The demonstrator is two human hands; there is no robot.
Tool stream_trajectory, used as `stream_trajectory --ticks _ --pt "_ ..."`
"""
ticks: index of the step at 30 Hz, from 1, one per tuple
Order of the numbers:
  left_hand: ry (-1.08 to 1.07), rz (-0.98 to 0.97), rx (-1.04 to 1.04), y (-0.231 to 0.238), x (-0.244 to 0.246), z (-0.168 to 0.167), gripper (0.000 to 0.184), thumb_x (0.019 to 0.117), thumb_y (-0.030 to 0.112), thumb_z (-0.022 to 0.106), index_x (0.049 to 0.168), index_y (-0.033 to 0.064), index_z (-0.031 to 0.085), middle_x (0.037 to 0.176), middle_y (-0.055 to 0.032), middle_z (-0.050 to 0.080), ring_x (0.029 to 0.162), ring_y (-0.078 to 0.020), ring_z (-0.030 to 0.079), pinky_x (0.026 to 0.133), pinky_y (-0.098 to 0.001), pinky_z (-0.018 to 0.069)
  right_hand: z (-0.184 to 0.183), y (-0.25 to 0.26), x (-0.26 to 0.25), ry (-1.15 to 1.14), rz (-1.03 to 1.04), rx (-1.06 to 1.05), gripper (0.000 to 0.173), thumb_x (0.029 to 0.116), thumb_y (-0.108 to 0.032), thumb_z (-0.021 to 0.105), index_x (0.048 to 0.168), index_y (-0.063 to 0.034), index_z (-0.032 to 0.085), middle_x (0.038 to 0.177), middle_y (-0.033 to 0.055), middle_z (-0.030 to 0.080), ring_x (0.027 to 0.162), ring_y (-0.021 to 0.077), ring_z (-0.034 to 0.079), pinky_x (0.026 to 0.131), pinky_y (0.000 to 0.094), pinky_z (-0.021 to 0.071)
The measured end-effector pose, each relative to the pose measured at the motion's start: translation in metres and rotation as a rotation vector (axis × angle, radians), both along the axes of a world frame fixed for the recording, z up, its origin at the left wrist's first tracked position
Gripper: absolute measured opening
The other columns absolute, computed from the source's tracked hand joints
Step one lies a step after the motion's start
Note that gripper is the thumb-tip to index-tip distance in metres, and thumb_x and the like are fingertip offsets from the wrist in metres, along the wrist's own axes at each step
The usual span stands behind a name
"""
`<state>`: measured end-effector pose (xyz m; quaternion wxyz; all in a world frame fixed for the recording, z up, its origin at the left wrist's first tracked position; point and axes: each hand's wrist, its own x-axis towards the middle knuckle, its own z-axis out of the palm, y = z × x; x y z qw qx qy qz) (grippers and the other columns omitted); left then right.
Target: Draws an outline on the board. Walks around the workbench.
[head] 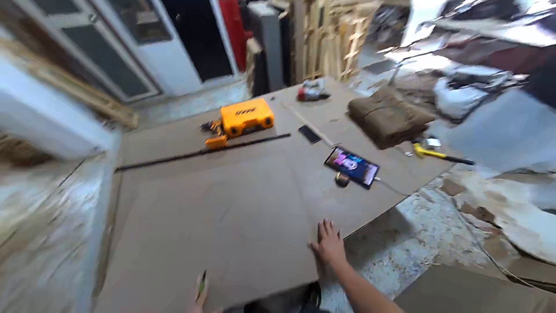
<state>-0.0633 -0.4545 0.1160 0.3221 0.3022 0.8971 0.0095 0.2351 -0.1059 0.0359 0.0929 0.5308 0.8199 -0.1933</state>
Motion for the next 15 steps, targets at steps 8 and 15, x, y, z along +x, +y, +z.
stream_trajectory --ticks 8,15 --pt "0.041 0.011 -0.004 0.014 0.002 -0.07 0.105 0.0815 0.061 0.076 0.163 0.0122 0.031 0.173 -0.013 0.008 0.159 -0.0321 0.011 0.127 -0.0491 0.0245 -0.008 0.063 -0.012 -0.073 0.079 -0.017 0.103 0.0867 -0.078 0.057 0.163 -0.0142 0.032 0.172 0.0134 0.021 0.159 0.0342 0.017 0.125 0.0651 0.0145" --pt "0.053 0.037 -0.006 0.025 0.004 -0.074 0.107 0.0809 0.064 0.076 0.164 0.0134 0.029 0.174 -0.0103 0.005 0.16 -0.0277 0.011 0.128 -0.0447 0.023 -0.012 0.087 -0.017 -0.063 0.123 0.007 0.103 0.0853 -0.08 0.058 0.161 -0.0138 0.035 0.171 0.0126 0.024 0.158 0.0333 0.022 0.124 0.064 0.0206"
